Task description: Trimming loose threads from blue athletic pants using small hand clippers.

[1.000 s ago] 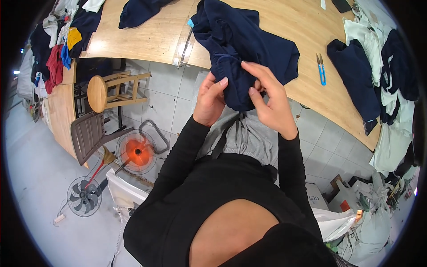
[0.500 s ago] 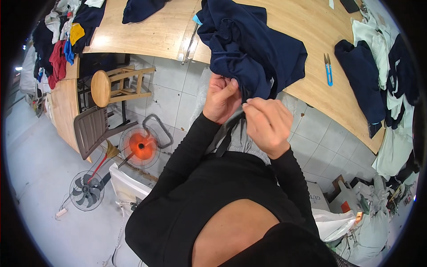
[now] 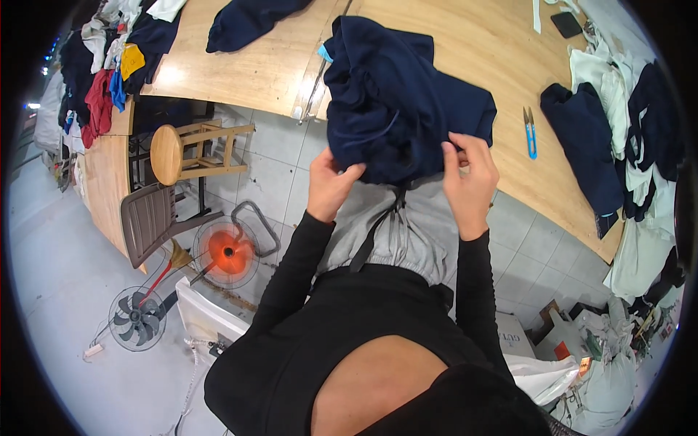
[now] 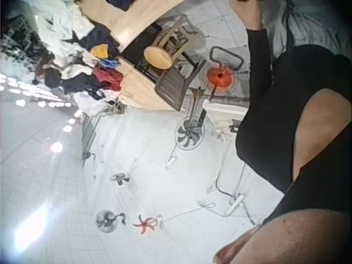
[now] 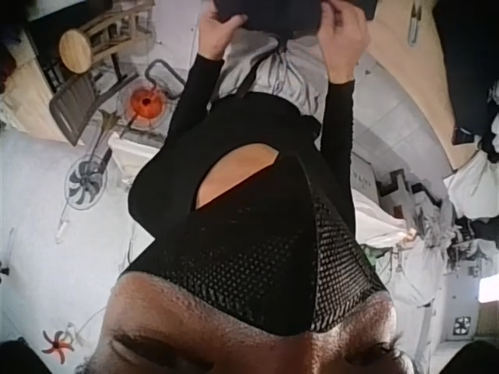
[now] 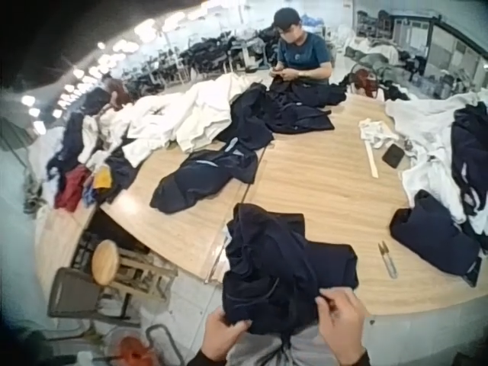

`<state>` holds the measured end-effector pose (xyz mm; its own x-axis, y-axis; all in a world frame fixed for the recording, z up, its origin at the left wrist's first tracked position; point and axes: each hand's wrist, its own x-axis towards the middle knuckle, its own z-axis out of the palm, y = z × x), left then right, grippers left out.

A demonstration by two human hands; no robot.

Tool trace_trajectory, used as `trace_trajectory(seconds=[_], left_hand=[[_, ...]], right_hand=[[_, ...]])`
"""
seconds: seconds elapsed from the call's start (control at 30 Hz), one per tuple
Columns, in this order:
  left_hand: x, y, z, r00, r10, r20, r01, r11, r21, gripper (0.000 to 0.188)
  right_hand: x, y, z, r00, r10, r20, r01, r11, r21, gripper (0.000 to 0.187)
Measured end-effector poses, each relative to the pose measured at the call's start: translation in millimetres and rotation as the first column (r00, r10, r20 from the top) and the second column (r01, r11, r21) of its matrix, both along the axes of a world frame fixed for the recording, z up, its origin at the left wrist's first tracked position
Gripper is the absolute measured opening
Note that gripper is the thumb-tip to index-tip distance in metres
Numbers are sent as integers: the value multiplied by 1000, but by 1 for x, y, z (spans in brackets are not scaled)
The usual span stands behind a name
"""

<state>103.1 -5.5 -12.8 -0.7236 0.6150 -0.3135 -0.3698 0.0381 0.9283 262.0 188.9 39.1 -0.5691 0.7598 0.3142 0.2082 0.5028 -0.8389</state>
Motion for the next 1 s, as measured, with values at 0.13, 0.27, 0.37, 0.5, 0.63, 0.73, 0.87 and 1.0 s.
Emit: trace_trajectory(seconds=[0.13,0.27,0.37,0.5,0.63,0.73,0.87,1.0], left_hand=[[-9,-20,-12,995,64,-72,-74,985,-153,38],[-12,-3,3,994,109,5,-108,994,-30,30],[-11,-3,8,960,130,248,-129,991,-17,27],[-10,-3,6,930,89,357,-141,983,122,29],[-14,-13,-5,925,-10,379,-76,975,210,36],[-13,-13,-8,928,-5,373,-81,973,216,36],[-12,-19,-11,929,-36,370,-54,972,229,35],[-10,-39,-24,949,-18,313,-24,991,130,36]], right_hand=[[-12,-2,8,998,38,56,-36,999,-39,8],[-31,-14,-8,996,83,-11,-83,967,-239,6],[-18,-18,-17,999,-3,32,12,960,-281,7],[2,-21,-23,998,-30,47,44,943,-330,9],[8,-24,-4,998,-19,62,39,943,-331,11],[-6,-30,18,999,-3,-40,-4,987,-158,14],[-15,-23,13,970,231,73,-214,958,-191,19],[15,10,-20,990,-113,-81,68,901,-429,8]])
